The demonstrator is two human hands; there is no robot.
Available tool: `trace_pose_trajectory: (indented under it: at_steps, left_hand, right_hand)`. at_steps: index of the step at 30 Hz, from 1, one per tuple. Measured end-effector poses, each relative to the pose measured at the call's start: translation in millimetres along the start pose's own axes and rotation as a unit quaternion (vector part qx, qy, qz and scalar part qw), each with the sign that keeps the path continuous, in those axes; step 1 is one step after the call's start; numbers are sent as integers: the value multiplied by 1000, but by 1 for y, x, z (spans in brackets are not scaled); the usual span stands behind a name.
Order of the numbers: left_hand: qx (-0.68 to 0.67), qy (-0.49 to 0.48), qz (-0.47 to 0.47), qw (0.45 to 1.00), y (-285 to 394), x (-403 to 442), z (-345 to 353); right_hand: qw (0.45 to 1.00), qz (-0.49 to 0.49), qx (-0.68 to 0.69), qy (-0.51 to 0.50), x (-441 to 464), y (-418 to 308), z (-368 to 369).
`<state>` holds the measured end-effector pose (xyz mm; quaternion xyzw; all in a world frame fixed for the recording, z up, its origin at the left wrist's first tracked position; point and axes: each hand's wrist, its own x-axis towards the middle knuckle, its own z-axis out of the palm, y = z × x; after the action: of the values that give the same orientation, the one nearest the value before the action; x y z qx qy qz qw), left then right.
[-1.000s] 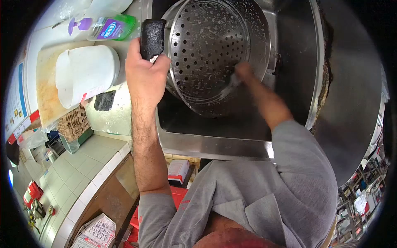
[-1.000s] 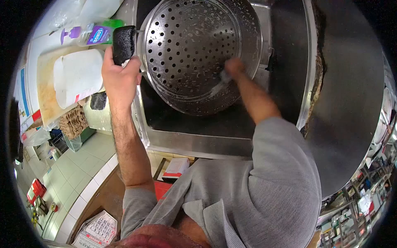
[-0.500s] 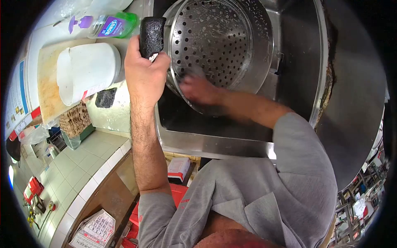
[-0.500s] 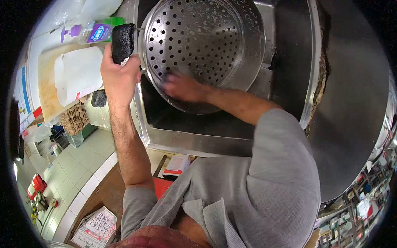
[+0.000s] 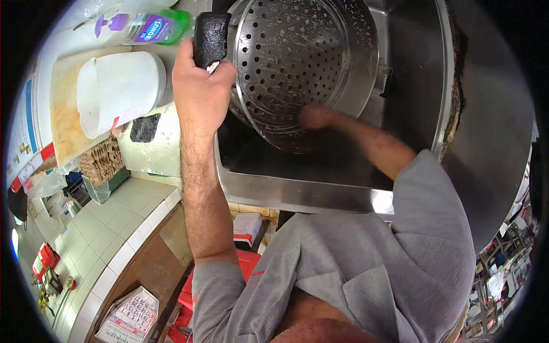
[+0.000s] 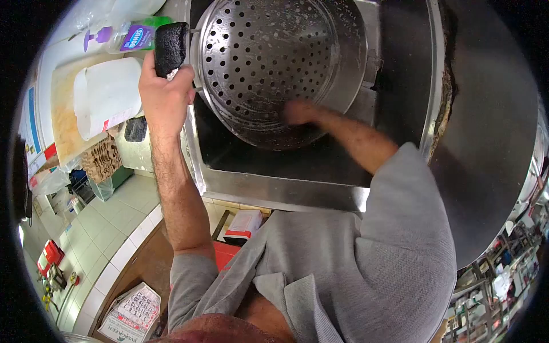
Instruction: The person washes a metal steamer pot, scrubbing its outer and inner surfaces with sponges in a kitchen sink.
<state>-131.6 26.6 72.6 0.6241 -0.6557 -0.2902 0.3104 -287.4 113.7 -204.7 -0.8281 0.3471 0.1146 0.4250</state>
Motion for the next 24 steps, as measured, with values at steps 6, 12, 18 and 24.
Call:
trace_pose_trajectory:
  at_steps: [6, 12, 18, 24]
  left_hand:
    - [-45, -17, -71, 996, 11, -1, 3]
    - [-76, -10, -68, 995, 13, -4, 2]
    - [-20, -10, -15, 1000, 0, 0, -1]
    - [-61, -13, -38, 997, 9, -3, 1]
  right_hand:
    - [908, -48, 406, 88, 15, -51, -21]
    - [954, 133, -257, 78, -58, 100, -25]
    - [997, 45, 5, 66, 11, 0, 30]
    - [460, 26, 847, 266, 59, -72, -203]
